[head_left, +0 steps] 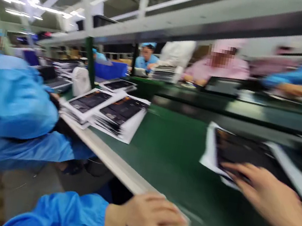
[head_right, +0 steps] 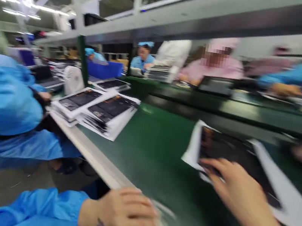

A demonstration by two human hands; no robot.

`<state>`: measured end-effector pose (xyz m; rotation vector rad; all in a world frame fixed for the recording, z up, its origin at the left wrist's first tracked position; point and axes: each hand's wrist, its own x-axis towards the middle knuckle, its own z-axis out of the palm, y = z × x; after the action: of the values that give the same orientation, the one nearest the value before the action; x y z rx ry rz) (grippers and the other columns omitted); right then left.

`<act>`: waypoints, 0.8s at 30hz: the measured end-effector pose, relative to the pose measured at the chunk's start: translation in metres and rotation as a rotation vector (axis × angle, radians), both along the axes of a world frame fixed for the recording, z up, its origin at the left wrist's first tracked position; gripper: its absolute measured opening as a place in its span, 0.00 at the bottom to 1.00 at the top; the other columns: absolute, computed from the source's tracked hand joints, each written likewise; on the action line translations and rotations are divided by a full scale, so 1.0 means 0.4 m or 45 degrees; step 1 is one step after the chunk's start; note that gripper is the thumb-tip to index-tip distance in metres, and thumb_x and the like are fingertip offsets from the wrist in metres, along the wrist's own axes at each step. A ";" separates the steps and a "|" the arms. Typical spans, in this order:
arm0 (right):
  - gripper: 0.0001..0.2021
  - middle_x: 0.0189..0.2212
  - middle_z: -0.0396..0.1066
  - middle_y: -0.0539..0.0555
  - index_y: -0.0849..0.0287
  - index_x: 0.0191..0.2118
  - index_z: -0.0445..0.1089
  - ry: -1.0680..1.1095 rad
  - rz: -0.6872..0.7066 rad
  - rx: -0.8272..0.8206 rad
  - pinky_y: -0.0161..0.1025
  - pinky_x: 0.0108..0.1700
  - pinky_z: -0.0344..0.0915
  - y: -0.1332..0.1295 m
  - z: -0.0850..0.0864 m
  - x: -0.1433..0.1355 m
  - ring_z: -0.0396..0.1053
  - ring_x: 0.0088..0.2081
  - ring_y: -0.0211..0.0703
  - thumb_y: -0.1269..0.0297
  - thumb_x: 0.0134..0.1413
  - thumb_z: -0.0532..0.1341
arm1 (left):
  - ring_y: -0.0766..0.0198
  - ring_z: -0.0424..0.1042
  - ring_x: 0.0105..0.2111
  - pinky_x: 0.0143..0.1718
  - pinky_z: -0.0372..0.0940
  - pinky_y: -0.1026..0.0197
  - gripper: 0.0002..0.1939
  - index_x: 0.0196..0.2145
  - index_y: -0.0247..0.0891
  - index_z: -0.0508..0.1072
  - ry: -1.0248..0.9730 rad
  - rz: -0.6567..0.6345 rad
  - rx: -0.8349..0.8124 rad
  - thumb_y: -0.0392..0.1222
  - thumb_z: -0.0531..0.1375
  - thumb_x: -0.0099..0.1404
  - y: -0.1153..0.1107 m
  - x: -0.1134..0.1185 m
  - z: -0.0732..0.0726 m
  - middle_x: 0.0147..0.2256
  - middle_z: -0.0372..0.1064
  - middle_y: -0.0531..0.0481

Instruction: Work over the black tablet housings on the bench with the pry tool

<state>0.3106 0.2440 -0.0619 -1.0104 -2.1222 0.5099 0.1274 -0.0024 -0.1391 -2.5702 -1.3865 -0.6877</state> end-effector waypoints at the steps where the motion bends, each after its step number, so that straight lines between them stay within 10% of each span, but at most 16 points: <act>1: 0.12 0.29 0.74 0.56 0.60 0.30 0.76 -0.135 -0.016 0.052 0.45 0.41 0.66 0.005 0.002 0.035 0.70 0.34 0.42 0.67 0.65 0.60 | 0.58 0.70 0.59 0.63 0.64 0.55 0.20 0.57 0.39 0.72 -0.022 0.006 0.083 0.40 0.51 0.72 -0.007 0.000 -0.001 0.58 0.71 0.49; 7: 0.07 0.33 0.77 0.55 0.59 0.34 0.79 -0.541 -0.007 0.120 0.41 0.45 0.64 0.023 -0.003 0.098 0.72 0.40 0.47 0.75 0.52 0.65 | 0.60 0.73 0.56 0.59 0.68 0.56 0.20 0.54 0.35 0.74 -0.162 -0.034 0.364 0.30 0.50 0.70 -0.018 -0.015 0.009 0.52 0.76 0.44; 15: 0.10 0.47 0.73 0.55 0.60 0.46 0.72 -0.833 0.018 0.176 0.50 0.52 0.71 0.013 -0.014 0.083 0.72 0.48 0.45 0.60 0.66 0.62 | 0.58 0.73 0.54 0.60 0.66 0.57 0.21 0.52 0.34 0.75 -0.279 -0.089 0.440 0.27 0.49 0.68 -0.011 -0.012 -0.001 0.51 0.77 0.46; 24: 0.15 0.51 0.72 0.57 0.60 0.53 0.70 -0.914 0.080 0.232 0.49 0.49 0.73 0.052 -0.002 0.062 0.73 0.48 0.46 0.58 0.66 0.62 | 0.61 0.75 0.48 0.52 0.71 0.59 0.17 0.53 0.42 0.71 -0.197 -0.288 -0.244 0.32 0.49 0.73 0.045 -0.070 0.113 0.49 0.75 0.47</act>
<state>0.3356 0.2648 -0.0629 -1.1316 -2.7675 -0.0463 0.0996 0.0157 -0.0940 -2.9126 -1.2713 -0.8413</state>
